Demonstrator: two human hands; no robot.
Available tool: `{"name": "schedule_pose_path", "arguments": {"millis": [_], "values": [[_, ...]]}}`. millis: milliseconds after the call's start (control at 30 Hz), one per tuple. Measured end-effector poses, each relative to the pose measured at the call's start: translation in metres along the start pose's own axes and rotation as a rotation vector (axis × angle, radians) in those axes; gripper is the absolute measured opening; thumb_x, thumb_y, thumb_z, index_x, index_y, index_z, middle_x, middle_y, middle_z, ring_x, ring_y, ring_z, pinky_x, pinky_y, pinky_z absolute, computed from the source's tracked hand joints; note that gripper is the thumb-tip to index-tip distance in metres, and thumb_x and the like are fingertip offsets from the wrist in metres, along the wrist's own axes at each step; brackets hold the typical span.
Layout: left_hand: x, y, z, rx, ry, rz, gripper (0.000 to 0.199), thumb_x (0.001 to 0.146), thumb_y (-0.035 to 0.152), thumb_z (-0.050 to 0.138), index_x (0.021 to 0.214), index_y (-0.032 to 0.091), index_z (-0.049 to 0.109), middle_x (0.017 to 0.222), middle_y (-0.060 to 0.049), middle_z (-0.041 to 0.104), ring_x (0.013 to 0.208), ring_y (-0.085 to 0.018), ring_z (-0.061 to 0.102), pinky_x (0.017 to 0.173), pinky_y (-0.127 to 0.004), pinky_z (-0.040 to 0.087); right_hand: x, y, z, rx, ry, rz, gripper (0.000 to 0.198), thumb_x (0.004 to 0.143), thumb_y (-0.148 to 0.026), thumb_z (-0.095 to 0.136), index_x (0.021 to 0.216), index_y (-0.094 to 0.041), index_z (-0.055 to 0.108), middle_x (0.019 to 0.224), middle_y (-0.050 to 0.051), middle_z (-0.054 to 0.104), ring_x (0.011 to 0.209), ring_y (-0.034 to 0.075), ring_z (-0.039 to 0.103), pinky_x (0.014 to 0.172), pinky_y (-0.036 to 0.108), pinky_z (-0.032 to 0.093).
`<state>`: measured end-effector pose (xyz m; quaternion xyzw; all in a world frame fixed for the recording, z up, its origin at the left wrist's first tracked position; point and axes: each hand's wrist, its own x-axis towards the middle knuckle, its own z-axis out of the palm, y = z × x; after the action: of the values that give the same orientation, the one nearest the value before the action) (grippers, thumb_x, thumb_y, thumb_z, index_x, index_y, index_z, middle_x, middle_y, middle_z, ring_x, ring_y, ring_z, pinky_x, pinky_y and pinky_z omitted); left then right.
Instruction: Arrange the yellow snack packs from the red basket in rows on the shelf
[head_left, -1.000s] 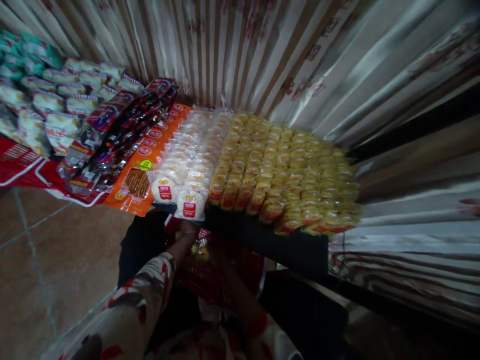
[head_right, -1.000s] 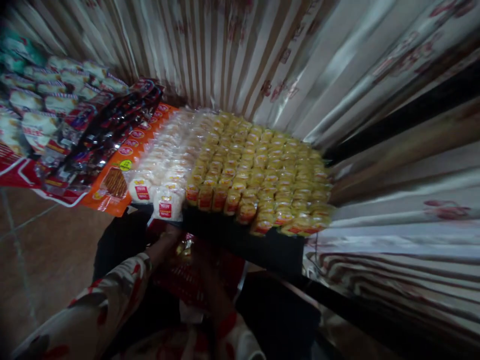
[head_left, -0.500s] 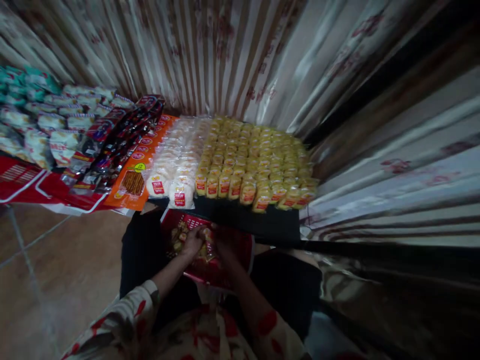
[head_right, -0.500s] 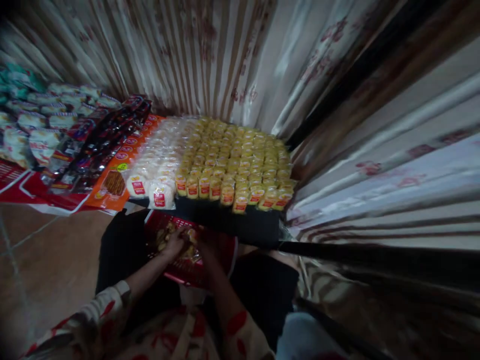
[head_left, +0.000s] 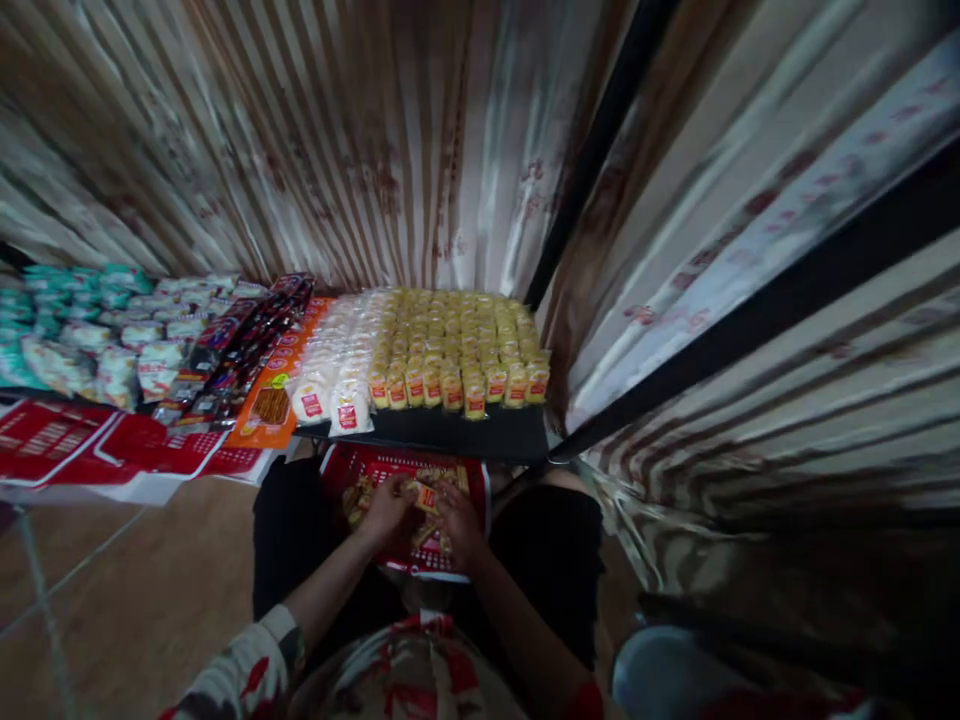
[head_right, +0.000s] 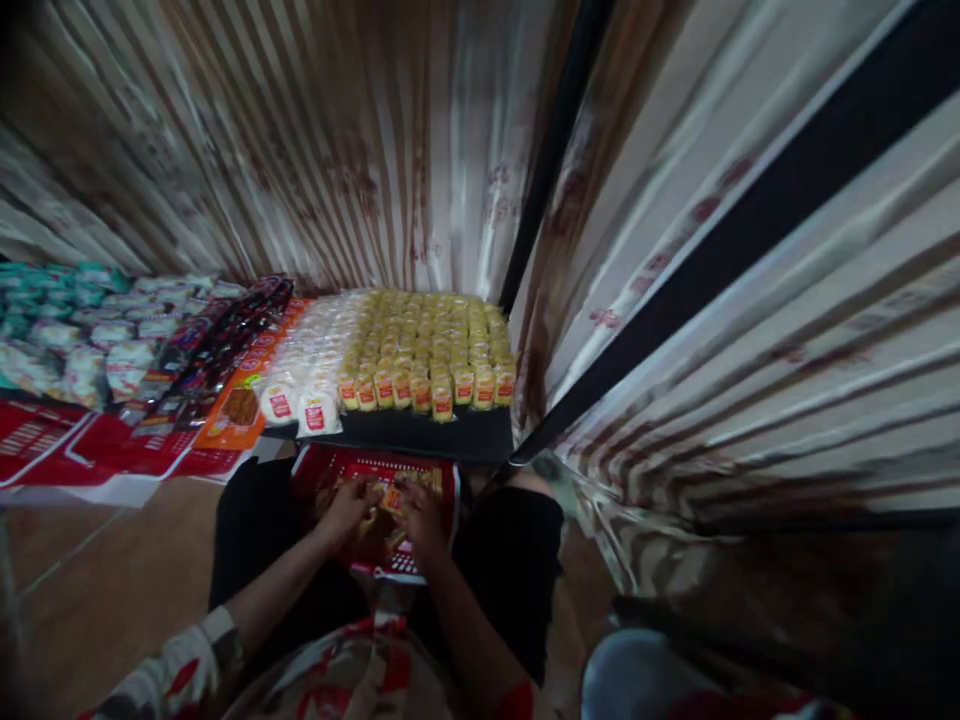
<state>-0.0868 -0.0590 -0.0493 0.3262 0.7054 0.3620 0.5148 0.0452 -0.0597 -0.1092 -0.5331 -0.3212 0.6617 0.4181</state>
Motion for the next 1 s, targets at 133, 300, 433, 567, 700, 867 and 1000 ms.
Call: {"name": "schedule_pose_path", "arguments": {"millis": [133, 300, 433, 567, 700, 867, 1000], "values": [[-0.009, 0.019, 0.005, 0.105, -0.036, 0.128, 0.026, 0.067, 0.024, 0.064, 0.091, 0.013, 0.062, 0.082, -0.006, 0.067, 0.074, -0.017, 0.061, 0.068, -0.027, 0.048, -0.013, -0.019, -0.001, 0.208, 0.034, 0.056, 0.054, 0.052, -0.046, 0.076, 0.096, -0.022, 0.060, 0.103, 0.007, 0.065, 0.091, 0.024, 0.064, 0.073, 0.037, 0.052], [-0.009, 0.040, 0.014, 0.236, -0.124, 0.321, 0.028, 0.072, 0.020, 0.058, 0.099, 0.015, 0.062, 0.094, -0.007, 0.068, 0.088, -0.019, 0.062, 0.080, -0.032, 0.049, -0.016, -0.031, -0.007, 0.200, 0.071, -0.065, 0.051, 0.056, -0.052, 0.073, 0.095, -0.021, 0.061, 0.094, 0.006, 0.067, 0.083, 0.022, 0.065, 0.070, 0.034, 0.051], [-0.006, 0.057, 0.026, 0.322, -0.136, 0.436, 0.035, 0.073, 0.012, 0.052, 0.108, 0.015, 0.059, 0.108, -0.008, 0.064, 0.099, -0.017, 0.059, 0.089, -0.032, 0.046, -0.008, -0.036, -0.017, 0.082, 0.123, -0.197, 0.049, 0.058, -0.052, 0.071, 0.094, -0.020, 0.062, 0.093, 0.007, 0.068, 0.085, 0.022, 0.065, 0.076, 0.035, 0.051], [-0.005, 0.078, 0.036, 0.389, -0.175, 0.507, 0.039, 0.072, 0.012, 0.054, 0.111, 0.016, 0.055, 0.105, -0.006, 0.064, 0.093, -0.015, 0.060, 0.087, -0.031, 0.047, -0.004, -0.046, -0.026, -0.022, 0.162, -0.333, 0.042, 0.068, -0.049, 0.064, 0.098, -0.020, 0.062, 0.098, 0.008, 0.068, 0.092, 0.022, 0.064, 0.080, 0.035, 0.050], [-0.004, 0.097, 0.045, 0.422, -0.191, 0.541, 0.032, 0.073, 0.013, 0.054, 0.104, 0.015, 0.057, 0.095, -0.005, 0.065, 0.085, -0.015, 0.060, 0.083, -0.029, 0.047, -0.004, -0.062, -0.031, 0.030, 0.191, -0.378, 0.039, 0.072, -0.045, 0.063, 0.101, -0.019, 0.060, 0.098, 0.008, 0.069, 0.090, 0.021, 0.065, 0.082, 0.034, 0.051], [0.001, 0.110, 0.058, 0.413, -0.211, 0.571, 0.032, 0.073, 0.013, 0.055, 0.105, 0.014, 0.058, 0.094, -0.004, 0.064, 0.085, -0.015, 0.059, 0.080, -0.028, 0.048, -0.004, -0.076, -0.038, -0.001, 0.254, -0.405, 0.037, 0.075, -0.042, 0.060, 0.104, -0.018, 0.058, 0.099, 0.008, 0.068, 0.090, 0.020, 0.064, 0.082, 0.035, 0.052], [0.004, 0.120, 0.069, 0.472, -0.183, 0.629, 0.032, 0.074, 0.012, 0.055, 0.106, 0.015, 0.059, 0.097, -0.005, 0.062, 0.088, -0.015, 0.058, 0.080, -0.028, 0.048, -0.006, -0.083, -0.041, -0.195, 0.349, -0.497, 0.039, 0.080, -0.036, 0.052, 0.115, -0.019, 0.054, 0.114, 0.010, 0.060, 0.099, 0.021, 0.060, 0.086, 0.037, 0.050]]}}
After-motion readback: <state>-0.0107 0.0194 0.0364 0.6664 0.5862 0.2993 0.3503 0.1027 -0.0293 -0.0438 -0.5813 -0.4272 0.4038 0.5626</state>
